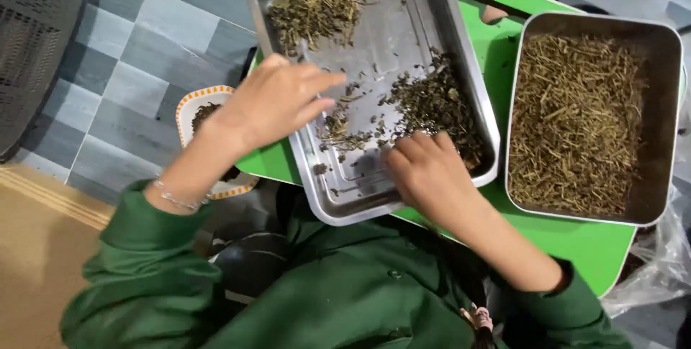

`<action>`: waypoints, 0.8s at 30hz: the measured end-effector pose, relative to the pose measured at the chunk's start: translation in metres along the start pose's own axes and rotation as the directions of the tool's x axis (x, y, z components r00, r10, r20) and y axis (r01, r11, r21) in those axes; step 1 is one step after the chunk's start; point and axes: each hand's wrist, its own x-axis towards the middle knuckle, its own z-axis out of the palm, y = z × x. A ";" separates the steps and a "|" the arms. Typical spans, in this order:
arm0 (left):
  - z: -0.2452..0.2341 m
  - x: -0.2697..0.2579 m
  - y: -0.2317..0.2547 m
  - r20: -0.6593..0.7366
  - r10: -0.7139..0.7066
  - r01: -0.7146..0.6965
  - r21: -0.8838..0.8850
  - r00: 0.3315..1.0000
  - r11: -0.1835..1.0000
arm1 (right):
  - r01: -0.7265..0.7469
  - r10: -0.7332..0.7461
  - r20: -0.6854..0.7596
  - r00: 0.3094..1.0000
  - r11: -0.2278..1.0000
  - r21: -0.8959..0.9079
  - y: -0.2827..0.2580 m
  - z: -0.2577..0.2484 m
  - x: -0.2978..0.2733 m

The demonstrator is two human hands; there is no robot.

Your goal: Sorting through dried tea leaves and stems on metal trays to separate or grade them.

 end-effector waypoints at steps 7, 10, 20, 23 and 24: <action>0.099 0.001 -0.039 -0.182 0.001 0.059 0.323 0.983 0.945 | -0.036 0.038 0.020 0.999 0.993 -0.111 0.024 0.045 0.065; 0.111 0.002 -0.049 -0.250 0.003 0.084 0.338 0.968 0.937 | -0.048 0.052 0.069 0.996 0.997 -0.054 0.019 0.055 0.076; 0.094 -0.001 -0.025 -0.199 -0.148 0.184 0.178 0.969 0.967 | -0.049 0.049 -0.001 0.999 0.998 -0.049 0.026 0.094 0.082; 0.094 -0.002 -0.027 -0.174 -0.173 0.201 0.164 0.970 0.966 | -0.055 0.057 0.028 0.998 0.996 -0.067 0.025 0.097 0.081; 0.094 -0.001 -0.027 -0.172 -0.184 0.209 0.141 0.968 0.968 | -0.062 0.066 0.056 0.996 0.995 -0.077 0.025 0.093 0.081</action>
